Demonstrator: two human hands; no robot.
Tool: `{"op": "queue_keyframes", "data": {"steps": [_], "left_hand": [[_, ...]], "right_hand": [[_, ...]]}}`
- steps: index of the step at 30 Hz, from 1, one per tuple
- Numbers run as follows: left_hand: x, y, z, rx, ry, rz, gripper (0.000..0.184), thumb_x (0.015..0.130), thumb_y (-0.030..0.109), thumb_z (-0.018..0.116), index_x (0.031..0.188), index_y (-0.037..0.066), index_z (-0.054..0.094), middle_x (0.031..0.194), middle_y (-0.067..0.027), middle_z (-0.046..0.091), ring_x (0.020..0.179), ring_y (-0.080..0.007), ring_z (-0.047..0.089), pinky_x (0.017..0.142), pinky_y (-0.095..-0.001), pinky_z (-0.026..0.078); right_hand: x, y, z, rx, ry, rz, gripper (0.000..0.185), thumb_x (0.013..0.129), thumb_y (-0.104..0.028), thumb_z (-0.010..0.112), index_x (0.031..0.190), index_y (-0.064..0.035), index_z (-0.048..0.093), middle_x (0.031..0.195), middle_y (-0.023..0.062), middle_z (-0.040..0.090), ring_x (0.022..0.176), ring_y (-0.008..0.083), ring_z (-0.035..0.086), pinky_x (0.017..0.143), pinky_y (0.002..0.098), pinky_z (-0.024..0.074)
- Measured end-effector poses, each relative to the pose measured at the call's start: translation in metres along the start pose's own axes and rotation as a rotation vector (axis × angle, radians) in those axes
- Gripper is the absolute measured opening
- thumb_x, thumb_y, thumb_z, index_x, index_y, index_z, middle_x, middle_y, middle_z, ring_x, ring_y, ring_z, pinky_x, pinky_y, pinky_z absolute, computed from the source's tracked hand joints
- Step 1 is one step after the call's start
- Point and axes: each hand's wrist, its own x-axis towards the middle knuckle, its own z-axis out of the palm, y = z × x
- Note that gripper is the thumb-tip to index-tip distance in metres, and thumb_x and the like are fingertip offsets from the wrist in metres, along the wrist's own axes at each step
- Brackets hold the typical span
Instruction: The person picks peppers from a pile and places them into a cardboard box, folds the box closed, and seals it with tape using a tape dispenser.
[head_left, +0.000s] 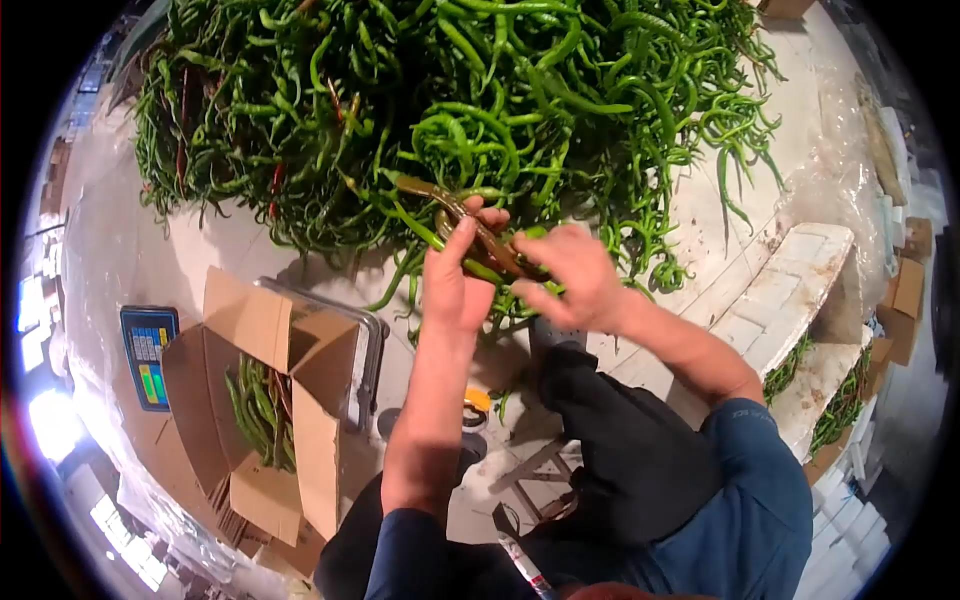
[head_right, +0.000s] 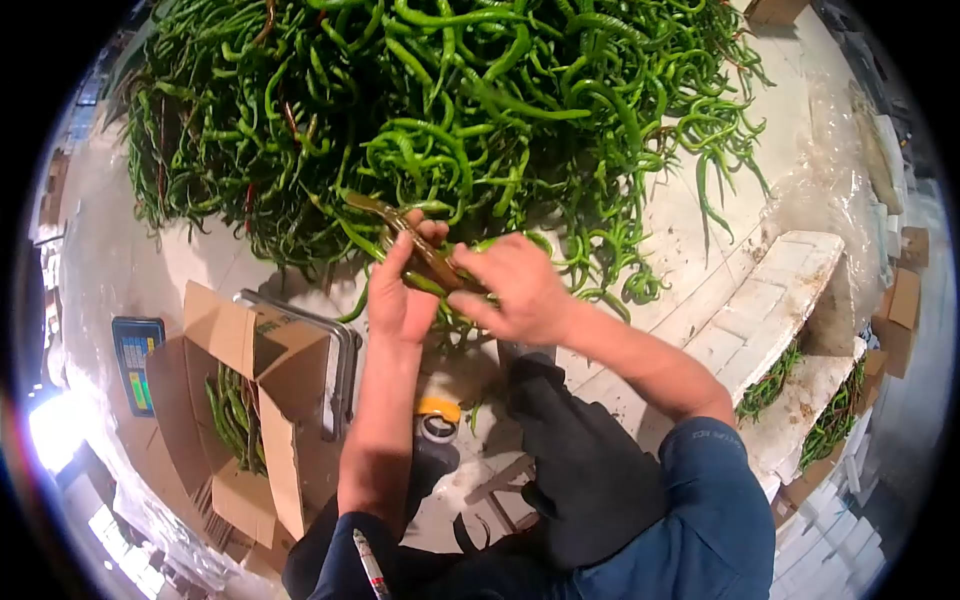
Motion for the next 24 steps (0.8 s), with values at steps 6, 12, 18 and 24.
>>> {"op": "queue_keyframes", "data": {"steps": [6, 12, 18, 24], "left_hand": [[0.000, 0.021, -0.016, -0.243, -0.144, -0.059, 0.034, 0.101, 0.021, 0.049, 0.128, 0.001, 0.054, 0.095, -0.0058, 0.065, 0.098, -0.0197, 0.055, 0.058, -0.0287, 0.042], [-0.007, 0.025, -0.017, -0.332, 0.011, -0.060, 0.034, 0.104, 0.028, 0.048, 0.121, 0.000, 0.058, 0.093, -0.0048, 0.062, 0.091, -0.0135, 0.055, 0.047, -0.0211, 0.041], [-0.026, 0.027, -0.010, -0.385, 0.043, 0.005, 0.029, 0.104, 0.026, 0.045, 0.117, 0.005, 0.061, 0.093, -0.0013, 0.069, 0.112, -0.0170, 0.059, 0.075, -0.0396, 0.058], [-0.033, 0.028, -0.008, -0.258, -0.107, 0.039, 0.024, 0.104, 0.022, 0.045, 0.119, 0.008, 0.059, 0.098, -0.0042, 0.069, 0.122, -0.0244, 0.055, 0.111, -0.0722, 0.024]], "right_hand": [[0.077, 0.068, -0.058, 0.205, 0.387, 0.511, 0.017, 0.091, -0.010, 0.063, 0.103, 0.0003, 0.068, 0.081, 0.0100, 0.067, 0.068, 0.0122, 0.061, 0.062, 0.0244, 0.0488], [0.186, 0.160, -0.091, -0.349, 0.403, 0.215, 0.021, 0.084, -0.017, 0.062, 0.097, -0.0036, 0.072, 0.089, 0.0186, 0.070, 0.085, 0.0338, 0.068, 0.078, 0.0398, 0.0541], [0.261, 0.164, -0.093, -0.871, -0.010, 0.777, 0.028, 0.085, -0.030, 0.064, 0.093, -0.0048, 0.074, 0.095, 0.0185, 0.072, 0.091, 0.0356, 0.070, 0.080, 0.0450, 0.0560], [0.243, 0.196, -0.093, -0.468, 0.218, 0.769, 0.019, 0.082, -0.019, 0.069, 0.091, -0.0029, 0.071, 0.073, 0.0083, 0.066, 0.063, 0.0176, 0.060, 0.060, 0.0373, 0.0492]]}}
